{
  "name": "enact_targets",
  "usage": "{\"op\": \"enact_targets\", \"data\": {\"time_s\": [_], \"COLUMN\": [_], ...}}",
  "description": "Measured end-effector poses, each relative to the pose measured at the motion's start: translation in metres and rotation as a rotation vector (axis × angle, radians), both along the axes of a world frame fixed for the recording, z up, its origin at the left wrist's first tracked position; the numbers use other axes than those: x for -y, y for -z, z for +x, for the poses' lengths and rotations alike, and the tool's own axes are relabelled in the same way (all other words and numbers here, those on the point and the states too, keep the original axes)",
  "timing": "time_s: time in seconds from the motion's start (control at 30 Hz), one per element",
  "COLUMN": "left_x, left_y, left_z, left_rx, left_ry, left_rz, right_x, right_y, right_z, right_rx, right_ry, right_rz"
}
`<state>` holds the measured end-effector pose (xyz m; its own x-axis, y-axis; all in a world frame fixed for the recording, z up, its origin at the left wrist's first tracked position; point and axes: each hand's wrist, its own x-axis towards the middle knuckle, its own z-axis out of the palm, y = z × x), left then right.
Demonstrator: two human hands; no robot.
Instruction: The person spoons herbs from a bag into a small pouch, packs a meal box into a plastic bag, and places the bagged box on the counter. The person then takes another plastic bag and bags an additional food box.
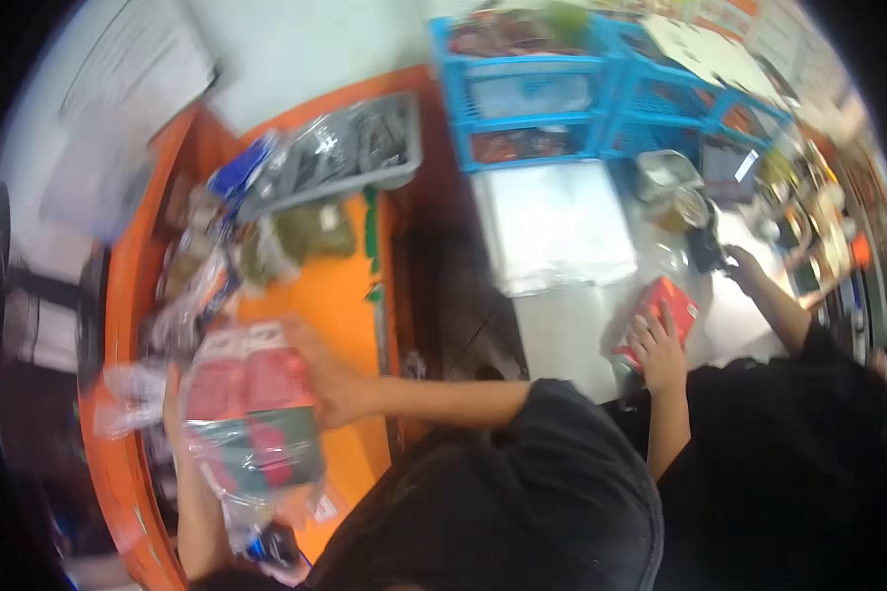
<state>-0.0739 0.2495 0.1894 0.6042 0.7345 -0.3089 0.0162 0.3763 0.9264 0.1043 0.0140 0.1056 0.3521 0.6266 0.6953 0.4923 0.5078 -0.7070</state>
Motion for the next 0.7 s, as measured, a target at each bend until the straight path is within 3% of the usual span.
{"op": "enact_targets", "data": {"time_s": [0.03, 0.07, 0.13, 0.23, 0.3, 0.37, 0.43, 0.47, 0.5, 0.53, 0.57, 0.63, 0.7], "left_x": [0.017, 0.048, 0.073, 0.095, 0.104, 0.115, 0.121, 0.125, 0.127, 0.129, 0.13, 0.131, 0.13], "left_y": [-0.018, -0.053, -0.067, -0.044, -0.016, 0.012, 0.038, 0.049, 0.058, 0.066, 0.074, 0.086, 0.095], "left_z": [0.013, 0.019, 0.027, 0.044, 0.058, 0.068, 0.076, 0.079, 0.078, 0.079, 0.076, 0.073, 0.069], "left_rx": [-0.072, -0.143, -0.239, -0.332, -0.376, -0.43, -0.478, -0.507, -0.536, -0.554, -0.583, -0.627, -0.658], "left_ry": [0.028, 0.042, 0.094, 0.171, 0.209, 0.24, 0.254, 0.245, 0.239, 0.233, 0.219, 0.192, 0.163], "left_rz": [0.078, 0.157, 0.317, 0.442, 0.463, 0.461, 0.452, 0.43, 0.418, 0.41, 0.393, 0.369, 0.347], "right_x": [-0.001, 0.008, 0.024, 0.043, 0.095, 0.137, 0.231, 0.31, 0.345, 0.384, 0.41, 0.441, 0.445], "right_y": [-0.008, -0.009, -0.01, 0.009, 0.0, 0.043, 0.068, 0.036, 0.03, 0.053, 0.069, 0.1, 0.115], "right_z": [0.005, 0.011, 0.023, 0.05, 0.131, 0.216, 0.327, 0.386, 0.41, 0.453, 0.477, 0.508, 0.512], "right_rx": [-0.07, -0.179, -0.397, -1.42, -1.152, -1.003, -0.155, -0.024, -0.097, -0.007, 0.053, 0.337, 0.333], "right_ry": [-0.018, -0.149, -0.436, -0.848, -0.374, 0.357, 1.379, 1.717, 1.776, 1.9, 1.896, 1.75, 1.71], "right_rz": [0.155, 0.118, 0.046, -0.278, -0.572, -0.225, -0.188, -0.387, -0.633, -0.988, -1.147, -1.224, -1.313]}}
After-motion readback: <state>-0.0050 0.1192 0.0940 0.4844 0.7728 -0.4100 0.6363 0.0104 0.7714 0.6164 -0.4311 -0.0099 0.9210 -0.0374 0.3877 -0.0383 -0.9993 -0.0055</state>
